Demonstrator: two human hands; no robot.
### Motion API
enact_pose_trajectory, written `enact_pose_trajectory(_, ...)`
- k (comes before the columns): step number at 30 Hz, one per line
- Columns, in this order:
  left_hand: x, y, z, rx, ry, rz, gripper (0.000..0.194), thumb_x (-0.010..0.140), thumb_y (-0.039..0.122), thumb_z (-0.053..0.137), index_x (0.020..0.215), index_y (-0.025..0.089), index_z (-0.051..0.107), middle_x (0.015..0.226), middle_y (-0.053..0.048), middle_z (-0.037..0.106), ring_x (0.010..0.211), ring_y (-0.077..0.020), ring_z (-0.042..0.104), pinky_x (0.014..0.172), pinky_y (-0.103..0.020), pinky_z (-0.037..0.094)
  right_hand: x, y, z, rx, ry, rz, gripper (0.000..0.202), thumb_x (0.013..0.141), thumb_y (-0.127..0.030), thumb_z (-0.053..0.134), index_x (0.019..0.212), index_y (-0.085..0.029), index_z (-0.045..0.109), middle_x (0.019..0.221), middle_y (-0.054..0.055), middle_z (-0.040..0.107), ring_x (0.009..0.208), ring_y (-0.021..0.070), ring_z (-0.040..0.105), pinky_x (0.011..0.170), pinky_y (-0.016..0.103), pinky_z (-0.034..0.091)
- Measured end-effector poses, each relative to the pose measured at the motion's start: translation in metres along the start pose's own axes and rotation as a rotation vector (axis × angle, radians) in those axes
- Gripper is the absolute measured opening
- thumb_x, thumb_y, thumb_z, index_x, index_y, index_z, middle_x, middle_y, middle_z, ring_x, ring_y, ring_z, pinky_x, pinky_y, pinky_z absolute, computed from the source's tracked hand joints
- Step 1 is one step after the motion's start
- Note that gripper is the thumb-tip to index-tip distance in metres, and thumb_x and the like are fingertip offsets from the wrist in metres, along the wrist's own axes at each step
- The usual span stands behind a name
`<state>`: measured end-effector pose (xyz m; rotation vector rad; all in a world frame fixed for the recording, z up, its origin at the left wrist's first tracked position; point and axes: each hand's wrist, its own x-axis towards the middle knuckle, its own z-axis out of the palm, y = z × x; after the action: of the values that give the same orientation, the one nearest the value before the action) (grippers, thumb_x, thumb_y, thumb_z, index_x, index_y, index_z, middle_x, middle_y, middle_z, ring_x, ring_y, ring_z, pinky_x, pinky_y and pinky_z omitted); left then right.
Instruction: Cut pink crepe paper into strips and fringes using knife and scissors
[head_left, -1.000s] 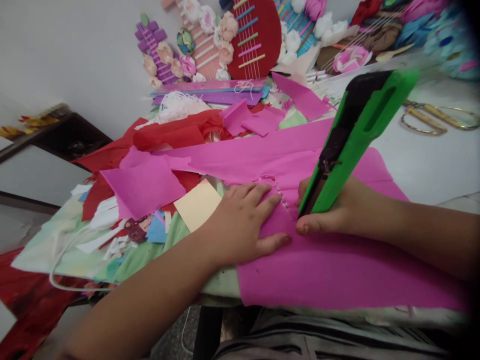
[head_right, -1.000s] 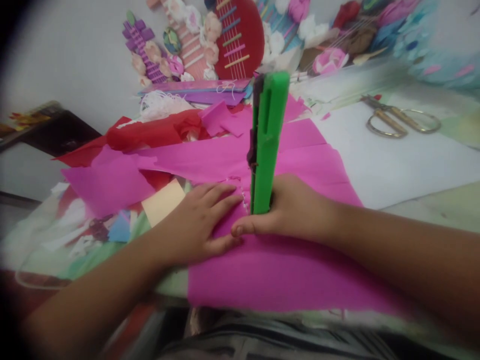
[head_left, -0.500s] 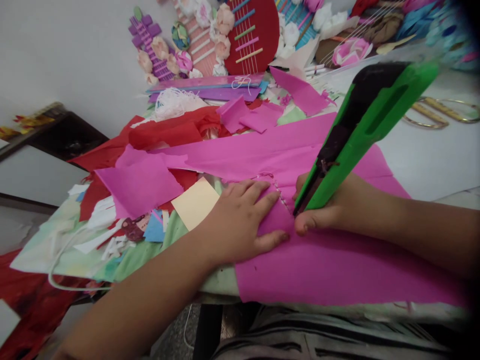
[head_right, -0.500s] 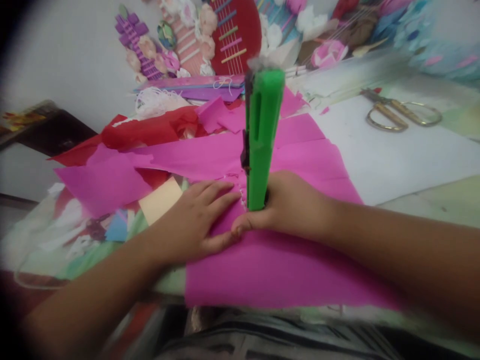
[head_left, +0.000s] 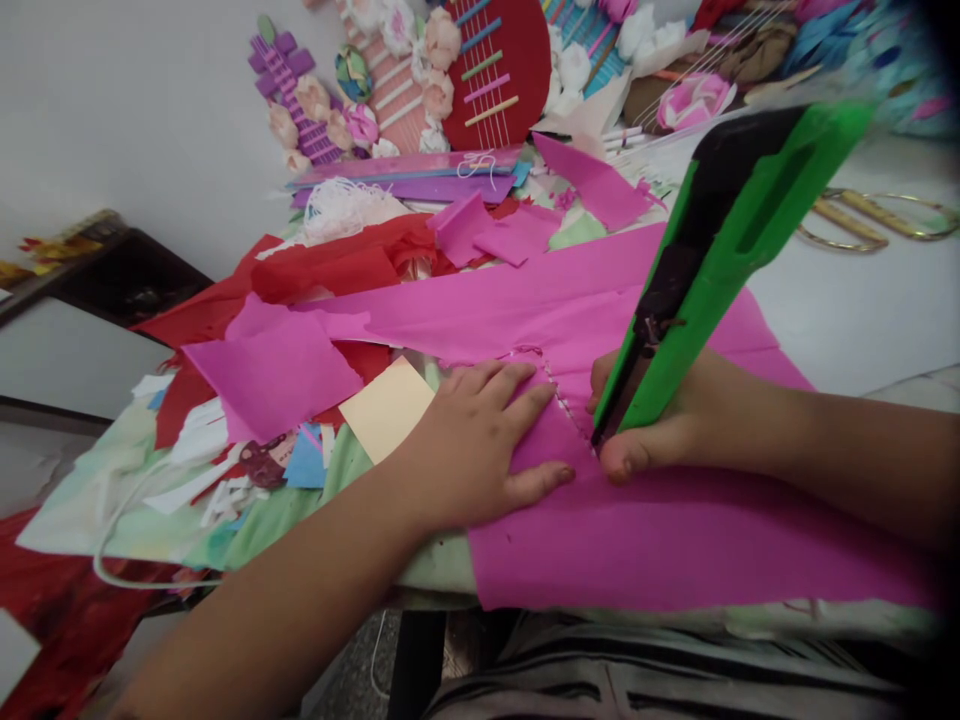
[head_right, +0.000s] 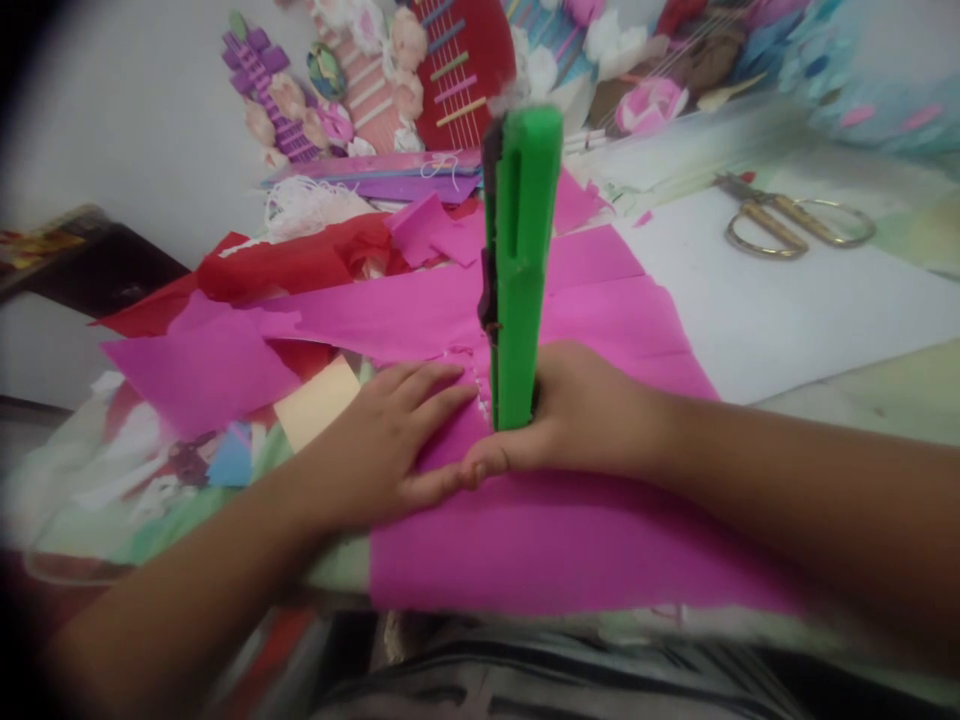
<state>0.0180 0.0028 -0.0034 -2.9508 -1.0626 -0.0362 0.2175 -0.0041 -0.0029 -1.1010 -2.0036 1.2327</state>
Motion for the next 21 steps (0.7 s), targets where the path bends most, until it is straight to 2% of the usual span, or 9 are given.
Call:
enact_pose_trajectory(8, -0.0006, -0.0013, -0.0001, 0.002, -0.006, 0.006, 0.064, 0.077, 0.057, 0.041, 0.123, 0.012, 0.043, 0.126, -0.014, 0.043, 0.114, -0.0302, 0.037, 0.095, -0.047, 0.029, 0.0009, 0.0070, 0.0022, -0.185, -0.052, -0.048, 0.040, 0.054, -0.053, 0.066, 0.056, -0.015, 0.052, 0.047, -0.004, 0.050, 0.045, 0.0074, 0.046, 0.042, 0.019, 0.034)
enact_pose_trajectory(15, -0.0003, -0.0011, -0.0004, 0.006, -0.023, 0.000, 0.066, 0.076, 0.057, 0.042, 0.124, 0.012, 0.042, 0.128, -0.015, 0.041, 0.115, -0.0304, 0.036, 0.095, -0.046, 0.029, 0.0019, 0.0007, 0.0012, -0.192, -0.046, 0.007, 0.039, 0.055, -0.052, 0.065, 0.057, -0.015, 0.054, 0.049, -0.003, 0.050, 0.050, 0.0093, 0.047, 0.048, 0.021, 0.034)
enact_pose_trajectory(21, -0.0010, -0.0008, 0.0007, -0.010, 0.004, 0.002, 0.062, 0.077, 0.054, 0.043, 0.124, 0.013, 0.043, 0.128, -0.014, 0.042, 0.115, -0.0299, 0.036, 0.095, -0.047, 0.029, 0.0018, -0.0003, 0.0018, -0.202, 0.042, 0.060, 0.036, 0.055, -0.048, 0.067, 0.056, -0.015, 0.052, 0.051, -0.002, 0.052, 0.053, 0.0107, 0.048, 0.049, 0.022, 0.034)
